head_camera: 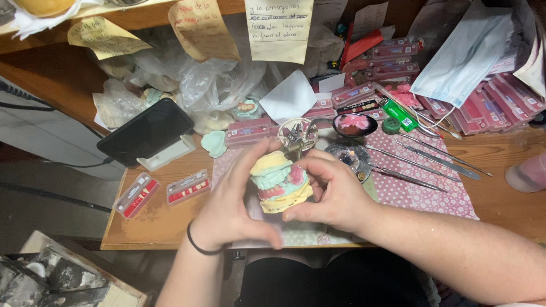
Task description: The person assembles a dental prosthesis by placing individual artificial teeth into a mold and using a metal spatula to smooth and adjust the pink and yellow base material. The person repeatedly checks the fit between the upper and lower halves of the mold.
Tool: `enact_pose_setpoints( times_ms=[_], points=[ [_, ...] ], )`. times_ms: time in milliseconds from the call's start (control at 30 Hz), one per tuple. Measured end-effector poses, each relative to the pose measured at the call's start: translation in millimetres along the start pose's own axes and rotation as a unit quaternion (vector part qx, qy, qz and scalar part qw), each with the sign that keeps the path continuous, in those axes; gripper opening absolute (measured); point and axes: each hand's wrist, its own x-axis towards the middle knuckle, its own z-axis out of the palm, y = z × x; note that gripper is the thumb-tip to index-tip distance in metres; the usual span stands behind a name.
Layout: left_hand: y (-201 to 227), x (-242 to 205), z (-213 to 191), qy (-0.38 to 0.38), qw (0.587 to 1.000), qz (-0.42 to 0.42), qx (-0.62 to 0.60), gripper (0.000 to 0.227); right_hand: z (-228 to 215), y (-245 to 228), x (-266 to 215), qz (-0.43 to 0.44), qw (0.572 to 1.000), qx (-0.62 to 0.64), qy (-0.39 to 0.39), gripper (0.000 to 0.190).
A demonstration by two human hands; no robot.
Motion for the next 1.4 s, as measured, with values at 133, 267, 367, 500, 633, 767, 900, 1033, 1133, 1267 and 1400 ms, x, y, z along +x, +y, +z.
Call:
enact_pose_setpoints(
  times_ms=[133,267,367,500,633,767,900,1033,1133,1267,1400],
  points=[
    [8.5,-6.5,14.0,0.06,0.992,-0.018,0.109,0.116,1.7,-1.6,0.9,0.012,1.0,0.015,-0.013,0.062],
    [3.5,-11.8,19.6,0.123,0.984,-0.015,0.126,0.102,2.8,-1.5,2.5,0.027,0.998,0.047,-0.034,0.06],
    [1.3,-14.3,20.8,0.139,0.98,-0.023,0.143,0.098,3.6,1.9,1.4,0.032,0.997,0.051,-0.04,0.059],
    [2.3,-14.0,20.7,0.152,0.977,-0.024,0.145,0.095,6.3,3.5,-0.3,0.049,0.995,0.074,-0.044,0.058],
    [17.5,-8.3,11.9,0.132,0.979,-0.014,0.152,0.09,6.3,11.4,-0.4,0.079,0.989,0.098,-0.075,0.055],
    [23.5,-7.1,-5.8,0.022,0.979,-0.014,0.204,0.101,6.6,15.4,-2.1,0.087,0.988,0.085,-0.099,0.061],
    [9.2,4.2,-28.0,-0.044,0.989,0.058,0.131,0.107,4.6,4.1,-0.7,0.093,0.987,0.011,-0.129,0.065],
    [5.7,30.6,-33.1,-0.099,0.976,0.091,0.174,0.094,2.7,8.0,-2.3,0.017,0.988,-0.055,-0.147,0.067],
    [-5.8,40.3,-32.5,-0.114,0.978,0.075,0.159,0.09,3.5,7.9,-1.8,0.059,0.987,-0.015,-0.151,0.063],
    [-29.6,48.1,-33.0,-0.081,0.996,0.032,-0.007,0.091,10.2,-2.5,-0.4,0.04,0.985,-0.114,-0.122,0.07],
    [-40.0,52.4,-24.5,-0.073,0.993,0.022,-0.09,0.075,12.8,11.5,-4.4,0.0,0.947,-0.292,-0.137,0.078]
  ],
)
